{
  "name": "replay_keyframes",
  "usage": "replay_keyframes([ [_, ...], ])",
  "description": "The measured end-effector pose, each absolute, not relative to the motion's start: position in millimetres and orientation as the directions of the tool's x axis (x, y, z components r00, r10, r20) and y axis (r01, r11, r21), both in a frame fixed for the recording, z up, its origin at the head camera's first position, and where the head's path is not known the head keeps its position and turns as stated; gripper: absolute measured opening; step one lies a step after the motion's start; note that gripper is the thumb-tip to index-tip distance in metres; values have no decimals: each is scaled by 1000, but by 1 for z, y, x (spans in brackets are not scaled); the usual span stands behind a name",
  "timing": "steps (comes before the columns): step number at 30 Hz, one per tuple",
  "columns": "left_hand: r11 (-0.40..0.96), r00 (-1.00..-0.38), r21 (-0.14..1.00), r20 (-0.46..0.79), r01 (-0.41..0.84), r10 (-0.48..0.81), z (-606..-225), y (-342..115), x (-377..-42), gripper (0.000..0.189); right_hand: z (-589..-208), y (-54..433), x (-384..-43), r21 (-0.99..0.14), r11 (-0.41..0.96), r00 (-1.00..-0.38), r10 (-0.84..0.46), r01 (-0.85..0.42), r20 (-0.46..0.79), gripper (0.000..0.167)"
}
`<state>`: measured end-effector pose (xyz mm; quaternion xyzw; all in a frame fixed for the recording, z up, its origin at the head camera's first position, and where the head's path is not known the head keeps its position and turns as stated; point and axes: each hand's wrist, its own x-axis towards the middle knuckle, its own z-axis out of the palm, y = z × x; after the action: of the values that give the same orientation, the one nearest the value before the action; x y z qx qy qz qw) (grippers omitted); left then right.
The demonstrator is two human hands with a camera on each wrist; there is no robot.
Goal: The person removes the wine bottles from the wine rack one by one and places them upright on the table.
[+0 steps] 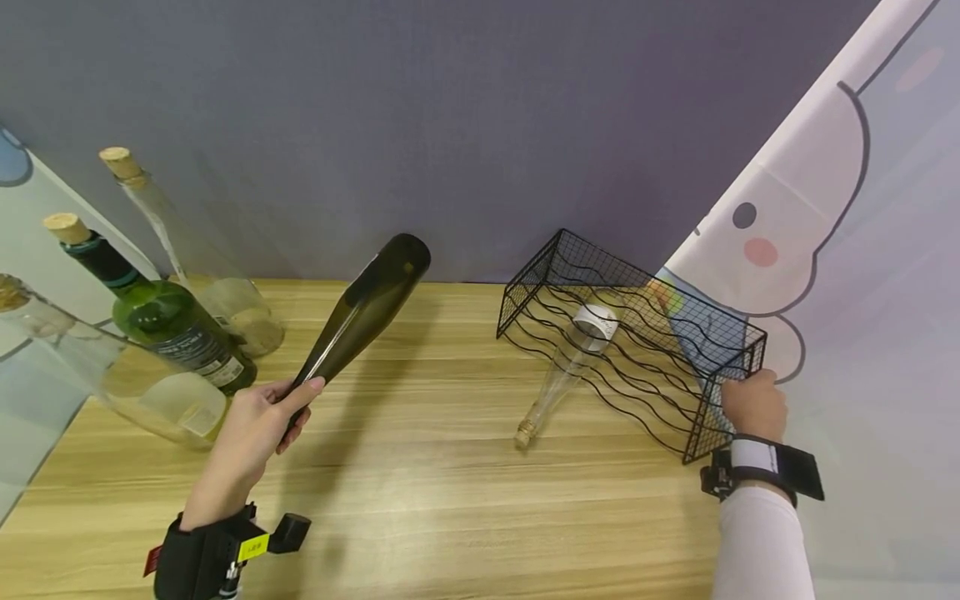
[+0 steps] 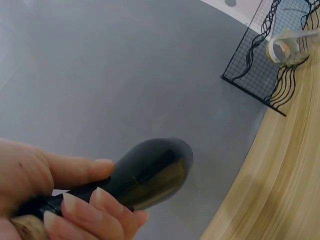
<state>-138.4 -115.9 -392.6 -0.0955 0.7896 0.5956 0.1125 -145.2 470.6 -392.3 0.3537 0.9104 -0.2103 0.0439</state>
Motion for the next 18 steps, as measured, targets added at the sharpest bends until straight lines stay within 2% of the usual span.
replay_keyframes([
  [18,358,-938,876,-347,-323,3,-410,-122,-148,42,-392,470,-144,-342,660,-740,633,669,-228,53],
])
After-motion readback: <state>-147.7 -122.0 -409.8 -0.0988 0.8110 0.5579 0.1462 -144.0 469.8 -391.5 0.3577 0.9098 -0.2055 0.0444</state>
